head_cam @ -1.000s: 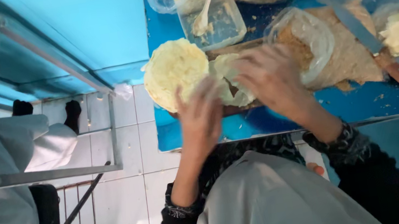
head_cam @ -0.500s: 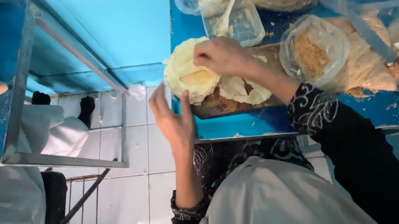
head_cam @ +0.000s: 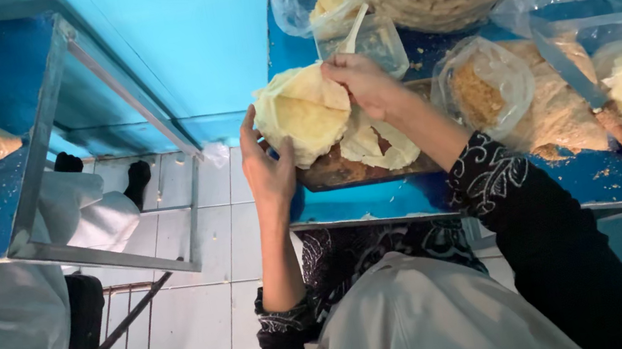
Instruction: The person separates thin pale-yellow food sheets, tearing pieces from a round disc by hand and stacking the discs on a wooden board. They use a knife to cut and lift sheet edges, then continue peeling and stacking the sheets on the blue work table.
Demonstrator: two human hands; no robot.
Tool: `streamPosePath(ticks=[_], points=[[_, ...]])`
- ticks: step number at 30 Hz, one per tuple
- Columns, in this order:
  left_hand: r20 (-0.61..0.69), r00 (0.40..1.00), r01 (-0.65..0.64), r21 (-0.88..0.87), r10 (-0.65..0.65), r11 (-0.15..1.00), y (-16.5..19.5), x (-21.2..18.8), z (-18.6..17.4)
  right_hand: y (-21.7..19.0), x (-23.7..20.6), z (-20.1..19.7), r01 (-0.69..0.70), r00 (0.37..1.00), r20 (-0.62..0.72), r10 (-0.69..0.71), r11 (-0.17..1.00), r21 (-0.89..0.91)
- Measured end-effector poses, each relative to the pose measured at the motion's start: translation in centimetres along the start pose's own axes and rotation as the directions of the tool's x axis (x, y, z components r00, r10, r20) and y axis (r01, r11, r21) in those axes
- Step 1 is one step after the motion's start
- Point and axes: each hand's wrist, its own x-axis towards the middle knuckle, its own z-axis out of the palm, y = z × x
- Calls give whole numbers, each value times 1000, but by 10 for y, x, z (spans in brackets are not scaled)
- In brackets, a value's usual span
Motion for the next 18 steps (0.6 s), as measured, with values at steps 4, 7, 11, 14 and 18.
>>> streamPosePath(ticks=[4,7,11,14,18], points=[[-99,995,-13,0,13,1000,13,7,4,4,-2,6,149,988,55,-146,987,-55],[-184,975,-133,-51,122,990,26,4,12,-2,-14,14,116,992,34,-120,987,113],[-14,920,-375,253,391,892,38,-14,37,-11,-50,15,-47,996,83,19,935,351],[114,857,-512,301,502,805,38,-25,53,-3,-63,11,19,993,100,-64,917,397],[62,836,-546,-15,546,838,31,-43,53,21,-53,-9,44,998,35,-61,932,361]])
